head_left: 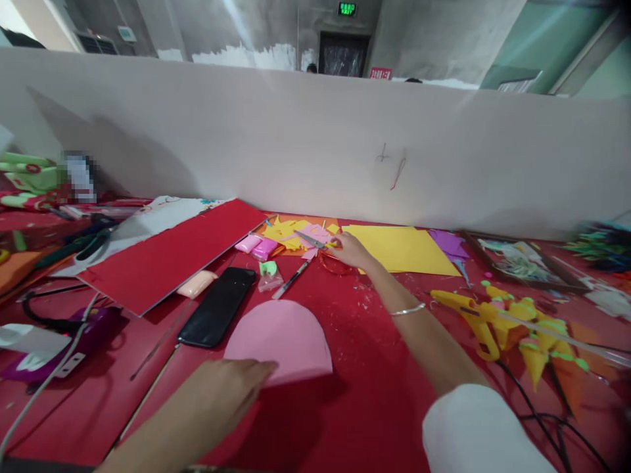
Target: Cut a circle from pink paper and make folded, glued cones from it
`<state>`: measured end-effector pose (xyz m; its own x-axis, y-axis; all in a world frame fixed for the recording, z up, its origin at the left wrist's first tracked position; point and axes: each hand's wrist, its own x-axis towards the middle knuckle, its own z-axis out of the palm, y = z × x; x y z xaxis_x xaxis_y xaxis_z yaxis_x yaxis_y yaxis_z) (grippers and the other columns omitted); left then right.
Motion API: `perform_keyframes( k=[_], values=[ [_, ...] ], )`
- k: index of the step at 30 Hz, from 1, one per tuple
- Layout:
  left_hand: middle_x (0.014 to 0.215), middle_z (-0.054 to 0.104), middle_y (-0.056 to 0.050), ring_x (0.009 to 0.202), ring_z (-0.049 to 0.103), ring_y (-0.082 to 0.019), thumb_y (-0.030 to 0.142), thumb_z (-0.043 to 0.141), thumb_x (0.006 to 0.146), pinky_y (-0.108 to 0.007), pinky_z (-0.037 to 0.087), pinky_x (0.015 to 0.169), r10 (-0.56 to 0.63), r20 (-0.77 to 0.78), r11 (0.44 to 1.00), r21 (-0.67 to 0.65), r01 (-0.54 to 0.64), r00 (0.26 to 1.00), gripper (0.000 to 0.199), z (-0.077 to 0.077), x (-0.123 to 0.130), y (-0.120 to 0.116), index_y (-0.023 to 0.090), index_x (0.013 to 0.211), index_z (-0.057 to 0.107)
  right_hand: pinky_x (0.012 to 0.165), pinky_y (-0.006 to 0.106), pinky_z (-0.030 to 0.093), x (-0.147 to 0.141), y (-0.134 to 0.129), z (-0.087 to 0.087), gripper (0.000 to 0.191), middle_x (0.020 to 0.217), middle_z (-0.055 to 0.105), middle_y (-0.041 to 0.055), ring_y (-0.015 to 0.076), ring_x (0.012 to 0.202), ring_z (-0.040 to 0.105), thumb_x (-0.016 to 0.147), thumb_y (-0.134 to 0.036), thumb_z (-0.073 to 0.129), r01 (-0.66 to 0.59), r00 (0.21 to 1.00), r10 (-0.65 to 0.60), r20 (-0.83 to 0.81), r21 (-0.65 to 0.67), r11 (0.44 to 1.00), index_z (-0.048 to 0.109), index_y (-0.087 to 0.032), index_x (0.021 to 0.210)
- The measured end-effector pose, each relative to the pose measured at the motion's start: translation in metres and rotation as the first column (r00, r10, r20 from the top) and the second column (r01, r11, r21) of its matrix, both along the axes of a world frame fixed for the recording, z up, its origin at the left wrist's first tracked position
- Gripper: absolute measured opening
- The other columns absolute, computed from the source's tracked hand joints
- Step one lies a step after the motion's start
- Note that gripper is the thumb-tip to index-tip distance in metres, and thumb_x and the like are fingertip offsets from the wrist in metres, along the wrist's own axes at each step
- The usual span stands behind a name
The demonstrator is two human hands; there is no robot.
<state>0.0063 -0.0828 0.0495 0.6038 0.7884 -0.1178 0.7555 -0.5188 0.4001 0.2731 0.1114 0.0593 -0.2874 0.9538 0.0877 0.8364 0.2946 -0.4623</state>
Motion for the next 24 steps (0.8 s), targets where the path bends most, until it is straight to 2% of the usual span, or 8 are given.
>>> perform_keyframes(
  k=[3, 5, 6, 7, 10, 14, 20, 24],
  values=[
    [0.102, 0.068, -0.003, 0.084, 0.065, -0.024, 0.02, 0.035, 0.077, -0.032, 0.051, 0.066, 0.028, 0.053, 0.999, 0.023, -0.029, 0.998, 0.049, 0.01, 0.007, 0.003, 0.036, 0.121, 0.051, 0.09, 0.024, 0.04, 0.017, -0.049, 0.029, 0.042, 0.122, 0.053, 0.0042, 0.0139, 0.109, 0.051, 0.083, -0.04, 0.05, -0.251, 0.963, 0.238, -0.123, -0.108, 0.962, 0.049, -0.024, 0.122],
    [0.11, 0.064, 0.002, 0.093, 0.063, -0.022, 0.016, 0.038, 0.075, -0.031, 0.049, 0.077, -0.046, 0.148, 0.999, -0.016, 0.049, 0.988, 0.054, 0.016, 0.021, 0.0, 0.04, 0.121, 0.049, 0.096, 0.031, 0.037, 0.032, -0.094, 0.043, 0.061, 0.134, 0.041, 0.0054, 0.0183, 0.121, 0.041, 0.078, -0.043, 0.055, -0.558, 0.809, 0.453, -0.375, -0.249, 0.792, 0.036, -0.026, 0.133],
    [0.111, 0.063, 0.004, 0.095, 0.062, -0.021, 0.013, 0.038, 0.074, -0.031, 0.048, 0.079, -0.09, 0.174, 0.994, -0.04, 0.099, 0.981, 0.056, 0.017, 0.029, -0.002, 0.042, 0.122, 0.048, 0.097, 0.032, 0.037, 0.039, -0.117, 0.046, 0.076, 0.139, 0.034, 0.0052, 0.0204, 0.125, 0.037, 0.069, -0.044, 0.065, -0.635, 0.763, 0.503, -0.406, -0.327, 0.7, 0.031, -0.028, 0.136],
    [0.112, 0.063, 0.005, 0.094, 0.062, -0.02, 0.011, 0.038, 0.074, -0.03, 0.048, 0.079, -0.135, 0.193, 0.987, -0.057, 0.149, 0.972, 0.058, 0.017, 0.037, -0.003, 0.042, 0.123, 0.046, 0.097, 0.032, 0.037, 0.046, -0.141, 0.044, 0.084, 0.142, 0.029, 0.0048, 0.0214, 0.127, 0.033, 0.063, -0.043, 0.07, -0.633, 0.767, 0.49, -0.414, -0.368, 0.681, 0.03, -0.03, 0.136],
    [0.112, 0.063, 0.004, 0.091, 0.063, -0.019, 0.007, 0.037, 0.076, -0.028, 0.049, 0.075, -0.237, 0.19, 0.96, -0.109, 0.26, 0.953, 0.06, 0.009, 0.056, -0.008, 0.041, 0.125, 0.044, 0.106, 0.038, 0.026, 0.062, -0.201, 0.019, 0.078, 0.141, 0.031, 0.0052, 0.022, 0.132, 0.022, 0.064, -0.043, 0.071, -0.477, 0.877, 0.389, -0.281, -0.418, 0.773, 0.036, -0.032, 0.133],
    [0.109, 0.065, 0.002, 0.082, 0.064, -0.019, 0.013, 0.037, 0.082, -0.028, 0.05, 0.068, -0.195, 0.159, 0.956, -0.19, 0.224, 0.968, 0.051, -0.006, 0.067, -0.01, 0.041, 0.124, 0.043, 0.104, 0.038, 0.03, 0.067, -0.248, -0.033, 0.042, 0.136, 0.039, 0.0046, 0.0199, 0.128, 0.031, 0.078, -0.037, 0.057, -0.219, 0.962, 0.128, -0.242, -0.4, 0.89, 0.052, -0.033, 0.12],
    [0.118, 0.059, -0.004, 0.086, 0.064, -0.023, 0.047, 0.046, 0.081, -0.03, 0.05, 0.067, 0.025, 0.166, 0.961, -0.275, 0.022, 0.986, 0.077, -0.03, 0.066, -0.008, 0.036, 0.139, -0.003, 0.099, 0.033, 0.036, 0.056, -0.258, -0.061, 0.031, 0.117, 0.055, 0.0043, 0.0174, 0.114, 0.046, 0.086, -0.033, 0.046, 0.053, 0.934, -0.15, -0.323, -0.292, 0.955, 0.052, -0.029, 0.116],
    [0.13, 0.047, -0.012, 0.1, 0.059, -0.026, 0.047, 0.046, 0.081, -0.033, 0.051, 0.074, 0.164, 0.171, 0.972, -0.195, -0.129, 0.972, 0.083, -0.049, 0.064, -0.003, 0.028, 0.139, -0.009, 0.081, 0.032, 0.043, 0.047, -0.25, -0.069, 0.023, 0.095, 0.058, 0.0081, 0.0198, 0.092, 0.053, 0.087, -0.033, 0.042, 0.24, 0.941, -0.265, -0.212, -0.134, 0.961, 0.06, -0.02, 0.083]
  ],
)
